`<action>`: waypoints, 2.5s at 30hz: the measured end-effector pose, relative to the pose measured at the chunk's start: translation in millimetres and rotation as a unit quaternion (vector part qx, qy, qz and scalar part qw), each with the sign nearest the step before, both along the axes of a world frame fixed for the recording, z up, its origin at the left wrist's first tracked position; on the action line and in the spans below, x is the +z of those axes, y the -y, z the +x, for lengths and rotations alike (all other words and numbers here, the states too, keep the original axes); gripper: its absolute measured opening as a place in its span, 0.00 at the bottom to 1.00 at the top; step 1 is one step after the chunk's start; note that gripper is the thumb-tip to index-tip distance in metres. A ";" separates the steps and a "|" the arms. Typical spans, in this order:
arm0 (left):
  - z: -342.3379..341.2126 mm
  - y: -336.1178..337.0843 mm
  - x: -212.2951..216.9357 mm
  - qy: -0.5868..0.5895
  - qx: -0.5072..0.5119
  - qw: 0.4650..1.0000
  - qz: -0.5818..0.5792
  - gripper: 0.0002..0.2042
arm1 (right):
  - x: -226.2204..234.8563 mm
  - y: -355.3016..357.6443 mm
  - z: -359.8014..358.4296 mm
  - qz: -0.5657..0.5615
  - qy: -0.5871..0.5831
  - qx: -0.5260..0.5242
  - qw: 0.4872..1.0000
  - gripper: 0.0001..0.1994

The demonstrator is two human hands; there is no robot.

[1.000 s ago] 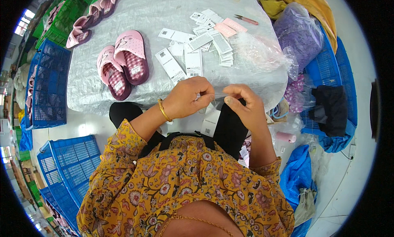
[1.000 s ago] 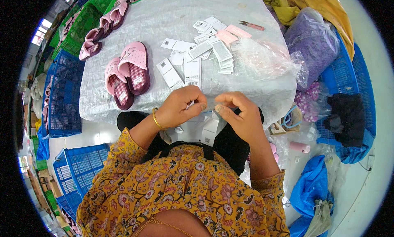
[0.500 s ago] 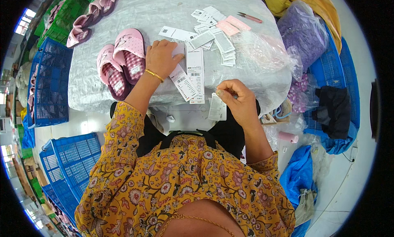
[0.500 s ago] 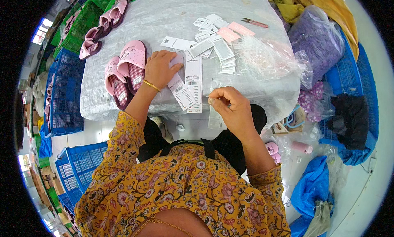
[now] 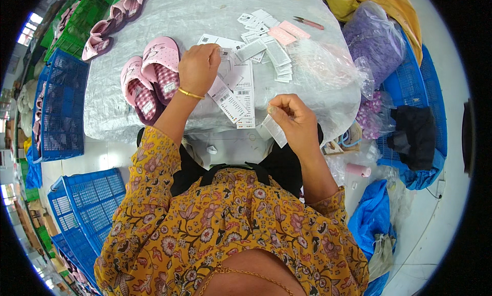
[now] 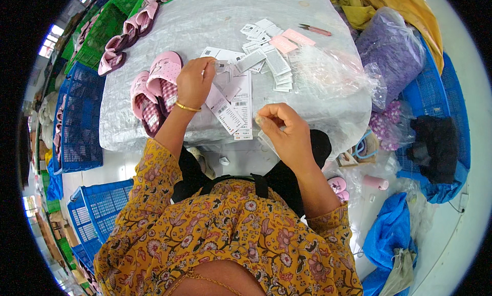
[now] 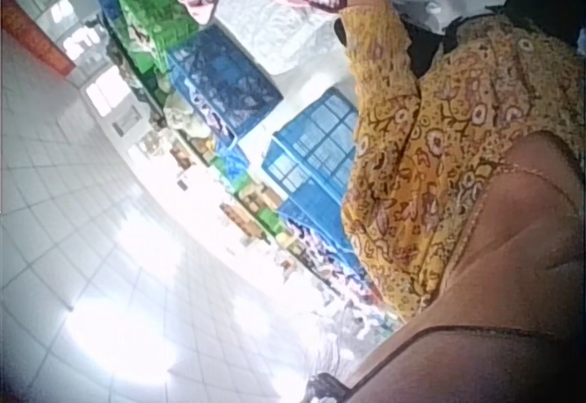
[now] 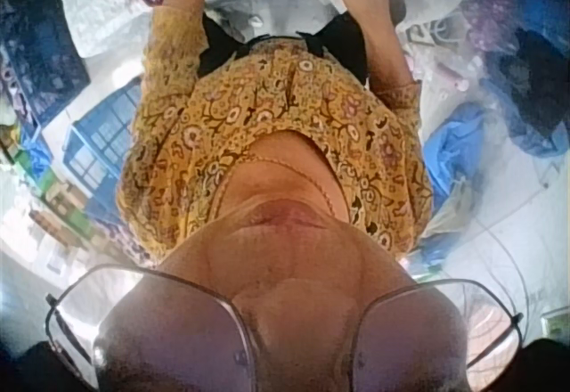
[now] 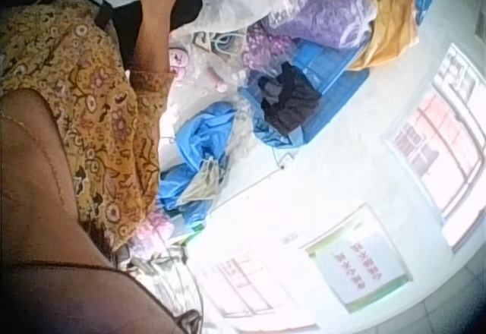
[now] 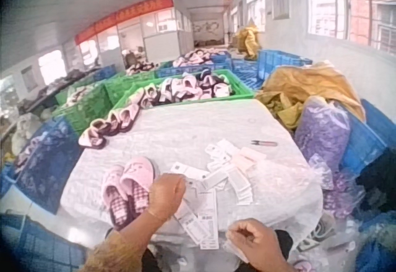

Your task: The person sits at a table and attaches price tags to pink slippers by hand. They pick up tags, peel them, and affix them to the slippers, then place the finished pairs into a green crate. The person later walks through the warehouse and hands the slippers to another worker.

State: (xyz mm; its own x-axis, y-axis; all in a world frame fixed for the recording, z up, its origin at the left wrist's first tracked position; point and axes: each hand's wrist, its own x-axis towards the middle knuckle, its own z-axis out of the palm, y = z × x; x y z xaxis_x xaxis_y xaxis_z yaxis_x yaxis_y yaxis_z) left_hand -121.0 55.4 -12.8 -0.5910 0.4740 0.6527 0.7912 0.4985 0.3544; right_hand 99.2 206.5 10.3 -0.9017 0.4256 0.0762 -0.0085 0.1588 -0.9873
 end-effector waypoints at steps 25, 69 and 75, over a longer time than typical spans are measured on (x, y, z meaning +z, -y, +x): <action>91.5 17.7 28.1 0.489 -0.271 0.822 0.109 0.07 | 15.9 27.5 -10.9 -0.069 0.034 -0.007 0.997 0.10; -104.8 181.0 -5.3 0.144 -0.095 0.975 -0.139 0.08 | -5.9 172.2 -214.4 0.120 0.144 0.124 0.974 0.16; -99.4 183.6 -2.0 0.144 -0.098 0.978 -0.116 0.10 | -4.4 173.6 -219.9 0.112 0.167 0.122 0.972 0.16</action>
